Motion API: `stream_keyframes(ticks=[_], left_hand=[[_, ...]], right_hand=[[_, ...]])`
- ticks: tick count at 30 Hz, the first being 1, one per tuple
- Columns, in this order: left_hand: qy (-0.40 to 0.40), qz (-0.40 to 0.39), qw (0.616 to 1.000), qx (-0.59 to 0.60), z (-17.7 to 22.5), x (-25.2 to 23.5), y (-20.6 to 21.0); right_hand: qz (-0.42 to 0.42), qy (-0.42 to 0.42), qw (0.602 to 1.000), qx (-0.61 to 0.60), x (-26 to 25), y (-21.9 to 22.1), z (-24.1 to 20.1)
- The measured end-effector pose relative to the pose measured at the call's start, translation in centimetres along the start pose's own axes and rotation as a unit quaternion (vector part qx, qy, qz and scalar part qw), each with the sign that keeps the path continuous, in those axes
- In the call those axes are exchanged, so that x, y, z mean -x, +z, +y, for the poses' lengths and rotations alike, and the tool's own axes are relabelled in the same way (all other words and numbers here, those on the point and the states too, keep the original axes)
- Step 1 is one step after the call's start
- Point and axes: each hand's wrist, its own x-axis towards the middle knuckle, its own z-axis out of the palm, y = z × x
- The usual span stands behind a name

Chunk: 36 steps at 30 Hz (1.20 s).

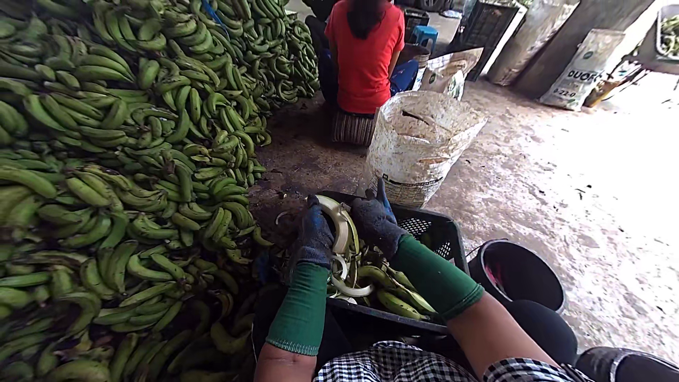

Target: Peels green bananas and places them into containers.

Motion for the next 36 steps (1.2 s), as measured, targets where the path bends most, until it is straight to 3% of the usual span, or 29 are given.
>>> stream_keyframes(ticks=[4, 8, 11, 18, 22, 25, 29, 36], left_hand=[[0.006, -0.061, 0.998, 0.027, 0.0, -0.2, -0.4], [0.057, -0.154, 0.979, -0.119, -0.8, 0.0, -0.5], [0.028, -0.166, 0.978, -0.119, -0.9, 1.4, 0.3], [0.164, -0.213, 0.925, -0.269, -1.7, 0.7, -0.9], [0.042, -0.267, 0.952, -0.144, -0.2, 1.7, -0.4], [-0.013, -0.268, 0.962, -0.057, -0.4, 1.4, -0.7], [-0.139, -0.183, 0.955, 0.19, -2.6, -0.2, -1.1], [-0.173, -0.03, 0.892, 0.416, -0.4, -1.5, -0.8]], right_hand=[[-0.037, -0.022, 0.998, 0.055, 0.5, -1.5, -0.5], [-0.054, 0.007, 0.995, 0.086, 0.4, -2.9, -0.2], [-0.049, 0.026, 0.996, 0.076, 0.0, -2.5, 0.4], [-0.082, -0.05, 0.983, 0.157, -1.8, -2.0, 1.4], [-0.109, -0.083, 0.978, 0.159, -2.7, -2.2, 2.3], [-0.108, -0.053, 0.985, 0.12, -3.3, -1.5, 2.9], [-0.067, 0.028, 0.997, 0.029, -2.9, -0.1, 2.5], [0.053, -0.055, 0.997, -0.001, 0.9, 3.5, 4.0]])
